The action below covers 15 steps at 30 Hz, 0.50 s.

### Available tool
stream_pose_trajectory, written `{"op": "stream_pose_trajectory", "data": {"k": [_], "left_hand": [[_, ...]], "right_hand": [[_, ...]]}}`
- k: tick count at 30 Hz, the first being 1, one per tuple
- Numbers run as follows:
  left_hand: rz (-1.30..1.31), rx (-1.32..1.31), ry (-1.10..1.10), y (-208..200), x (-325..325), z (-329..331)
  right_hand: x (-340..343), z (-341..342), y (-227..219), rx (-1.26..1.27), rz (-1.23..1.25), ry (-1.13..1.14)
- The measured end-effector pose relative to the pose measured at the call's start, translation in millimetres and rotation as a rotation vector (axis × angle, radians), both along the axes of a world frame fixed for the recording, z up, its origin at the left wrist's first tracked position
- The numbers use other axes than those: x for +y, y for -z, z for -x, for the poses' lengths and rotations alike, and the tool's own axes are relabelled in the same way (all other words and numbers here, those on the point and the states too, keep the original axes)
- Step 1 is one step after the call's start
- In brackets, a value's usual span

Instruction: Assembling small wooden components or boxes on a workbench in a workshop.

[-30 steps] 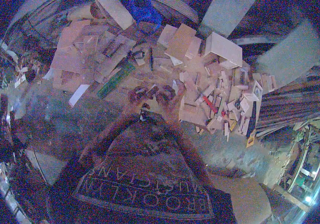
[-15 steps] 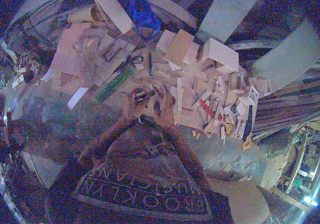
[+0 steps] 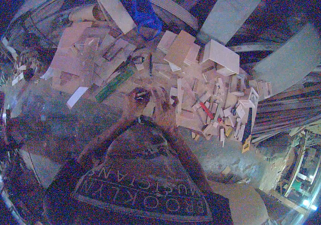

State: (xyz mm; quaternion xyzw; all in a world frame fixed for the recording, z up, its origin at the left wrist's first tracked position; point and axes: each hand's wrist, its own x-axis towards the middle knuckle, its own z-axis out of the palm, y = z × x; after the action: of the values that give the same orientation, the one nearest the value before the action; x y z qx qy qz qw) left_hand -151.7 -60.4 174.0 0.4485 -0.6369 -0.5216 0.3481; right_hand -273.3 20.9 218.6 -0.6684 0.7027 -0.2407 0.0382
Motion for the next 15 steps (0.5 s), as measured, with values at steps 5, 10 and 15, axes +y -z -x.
{"op": "stream_pose_trajectory", "data": {"k": [5, 10, 15], "left_hand": [[0.191, -0.037, 0.019, 6.7, -2.6, -4.5], [-0.017, -0.012, 0.012, -10.2, -3.3, -2.2], [0.154, 0.022, -0.013, 1.3, -1.9, -0.7]], "right_hand": [[-0.7, -0.1, -1.7, 0.068, 0.028, -0.034], [-0.8, 7.3, -0.8, 0.012, 0.069, -0.002], [-6.7, 5.6, -2.7, -0.032, 0.12, -0.015]]}}
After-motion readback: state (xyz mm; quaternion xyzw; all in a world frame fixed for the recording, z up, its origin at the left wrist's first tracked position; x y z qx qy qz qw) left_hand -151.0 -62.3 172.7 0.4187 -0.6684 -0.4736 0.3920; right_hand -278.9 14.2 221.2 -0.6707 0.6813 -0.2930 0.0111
